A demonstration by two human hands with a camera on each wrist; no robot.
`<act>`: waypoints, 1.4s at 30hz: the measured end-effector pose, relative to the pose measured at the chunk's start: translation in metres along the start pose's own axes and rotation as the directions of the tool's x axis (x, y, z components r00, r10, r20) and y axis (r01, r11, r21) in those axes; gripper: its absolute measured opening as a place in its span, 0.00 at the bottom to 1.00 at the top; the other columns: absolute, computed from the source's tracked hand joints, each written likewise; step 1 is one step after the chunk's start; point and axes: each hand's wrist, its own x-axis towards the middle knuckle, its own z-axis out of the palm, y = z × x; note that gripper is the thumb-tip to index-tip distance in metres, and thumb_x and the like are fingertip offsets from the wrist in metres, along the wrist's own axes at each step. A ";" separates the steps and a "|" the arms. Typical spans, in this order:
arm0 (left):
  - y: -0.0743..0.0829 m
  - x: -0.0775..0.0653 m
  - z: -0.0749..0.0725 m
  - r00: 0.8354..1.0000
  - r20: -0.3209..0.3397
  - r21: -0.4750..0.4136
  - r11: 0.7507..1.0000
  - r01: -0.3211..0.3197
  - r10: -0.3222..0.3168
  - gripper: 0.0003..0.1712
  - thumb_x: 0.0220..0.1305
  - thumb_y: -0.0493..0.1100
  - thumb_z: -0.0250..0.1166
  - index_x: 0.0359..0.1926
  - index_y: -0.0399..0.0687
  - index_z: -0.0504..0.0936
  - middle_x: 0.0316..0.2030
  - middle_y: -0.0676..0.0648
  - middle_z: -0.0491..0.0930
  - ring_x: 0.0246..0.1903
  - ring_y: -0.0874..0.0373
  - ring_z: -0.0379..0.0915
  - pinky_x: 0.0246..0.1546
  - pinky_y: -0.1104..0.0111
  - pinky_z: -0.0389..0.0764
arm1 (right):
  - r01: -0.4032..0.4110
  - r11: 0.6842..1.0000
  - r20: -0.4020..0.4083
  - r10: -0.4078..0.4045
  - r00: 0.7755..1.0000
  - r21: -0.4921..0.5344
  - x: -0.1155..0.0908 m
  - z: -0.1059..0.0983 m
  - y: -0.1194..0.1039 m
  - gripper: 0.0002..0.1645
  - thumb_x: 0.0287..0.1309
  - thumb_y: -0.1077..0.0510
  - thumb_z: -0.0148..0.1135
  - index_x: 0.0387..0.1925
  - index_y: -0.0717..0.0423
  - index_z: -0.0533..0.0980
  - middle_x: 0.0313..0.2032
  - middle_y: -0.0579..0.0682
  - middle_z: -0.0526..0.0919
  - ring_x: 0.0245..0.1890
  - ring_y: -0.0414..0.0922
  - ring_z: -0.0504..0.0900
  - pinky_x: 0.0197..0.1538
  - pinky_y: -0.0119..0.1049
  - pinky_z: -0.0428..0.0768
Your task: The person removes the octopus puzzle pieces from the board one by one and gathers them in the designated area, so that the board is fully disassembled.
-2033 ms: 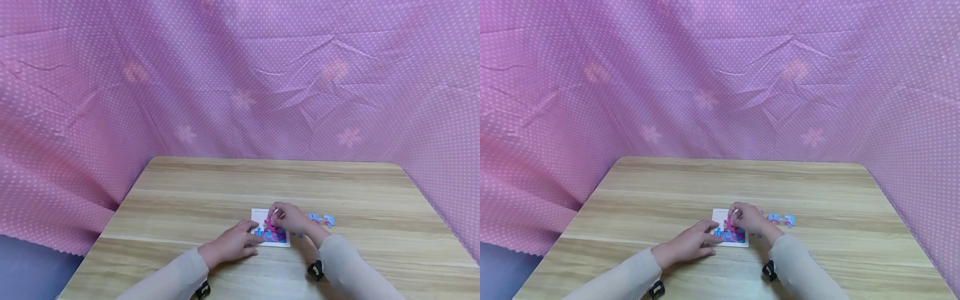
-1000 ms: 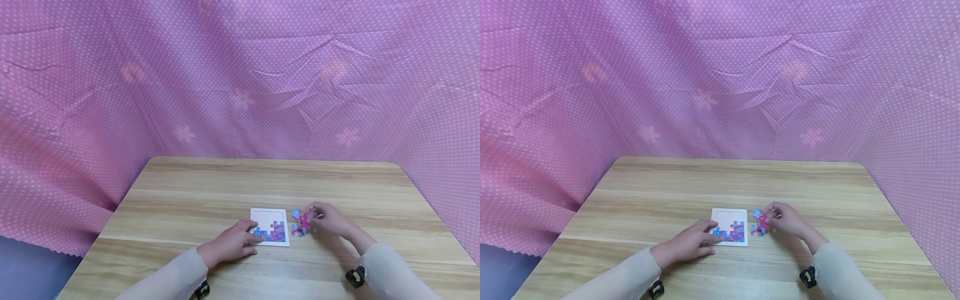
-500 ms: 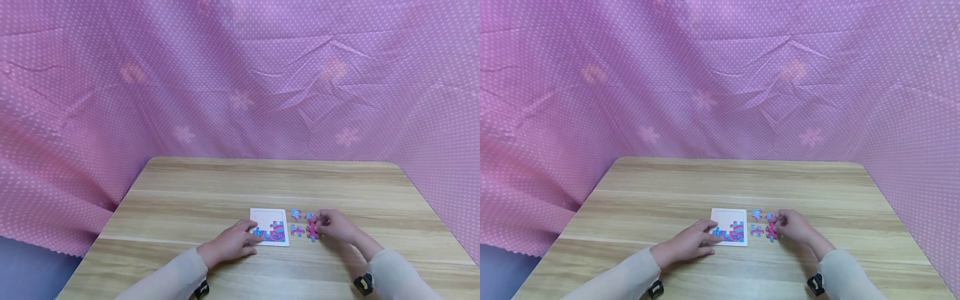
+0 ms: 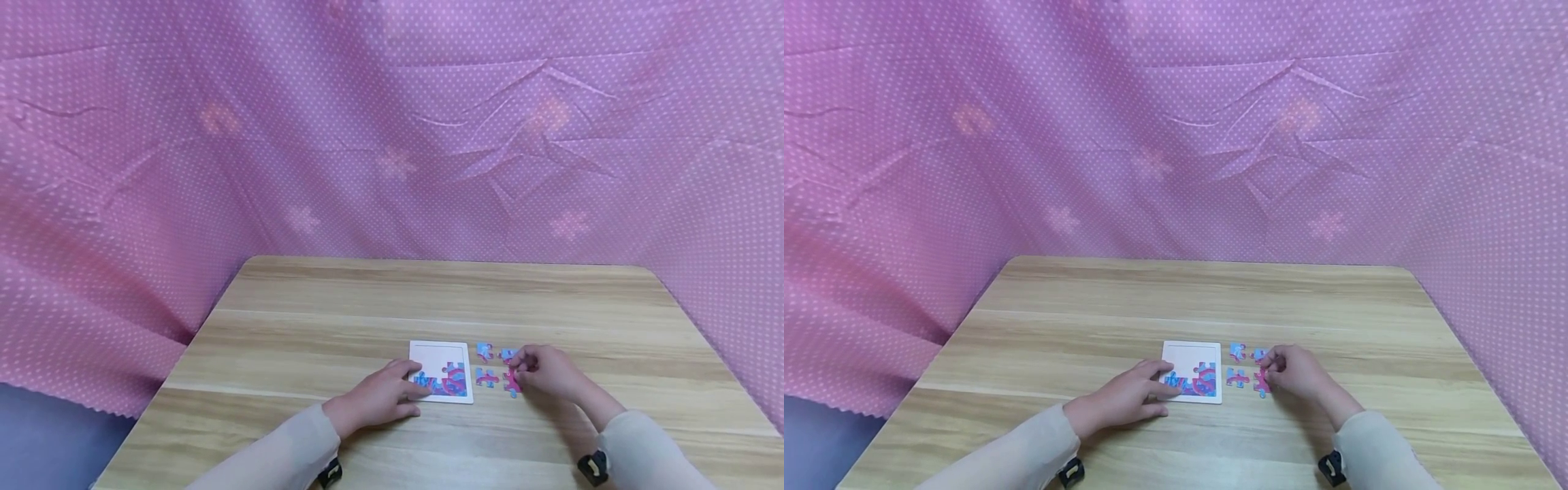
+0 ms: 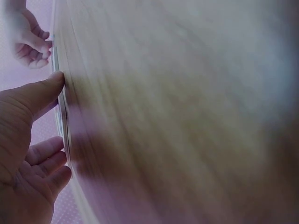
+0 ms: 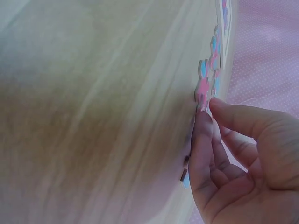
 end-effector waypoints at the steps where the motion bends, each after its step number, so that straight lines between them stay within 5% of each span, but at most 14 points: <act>1: 0.000 0.000 0.000 1.000 0.001 -0.002 1.000 0.001 -0.001 0.22 0.63 0.54 0.64 0.57 0.62 0.79 0.64 0.44 0.65 0.65 0.51 0.58 0.63 0.61 0.64 | 0.000 1.000 -0.002 0.000 1.000 0.003 0.000 0.000 -0.001 0.08 0.50 0.67 0.67 0.34 0.56 0.79 0.26 0.44 0.76 0.29 0.42 0.73 0.35 0.37 0.75; 17: 0.009 0.002 0.004 0.999 -0.024 -0.017 0.999 0.032 -0.032 0.24 0.60 0.56 0.66 0.58 0.61 0.78 0.64 0.44 0.66 0.64 0.50 0.59 0.63 0.60 0.62 | 0.113 0.987 0.055 -0.120 0.991 0.114 0.018 0.015 -0.025 0.09 0.55 0.61 0.67 0.39 0.56 0.79 0.32 0.43 0.80 0.35 0.42 0.77 0.41 0.38 0.78; 30: 0.039 0.016 0.018 0.992 -0.081 0.084 0.992 -0.093 0.100 0.24 0.61 0.57 0.65 0.58 0.61 0.79 0.60 0.41 0.69 0.61 0.51 0.64 0.61 0.63 0.65 | 0.197 0.972 0.097 -0.210 0.973 0.125 0.026 0.030 -0.038 0.11 0.55 0.64 0.66 0.41 0.56 0.79 0.36 0.46 0.81 0.38 0.44 0.79 0.46 0.43 0.79; 42: 0.042 0.018 0.018 0.996 -0.049 0.094 0.993 -0.066 0.071 0.23 0.62 0.57 0.64 0.58 0.62 0.79 0.61 0.41 0.68 0.62 0.51 0.62 0.62 0.64 0.65 | 0.199 0.975 0.126 -0.211 0.969 0.100 0.029 0.039 -0.043 0.12 0.53 0.66 0.67 0.40 0.55 0.79 0.32 0.43 0.81 0.34 0.41 0.78 0.41 0.39 0.79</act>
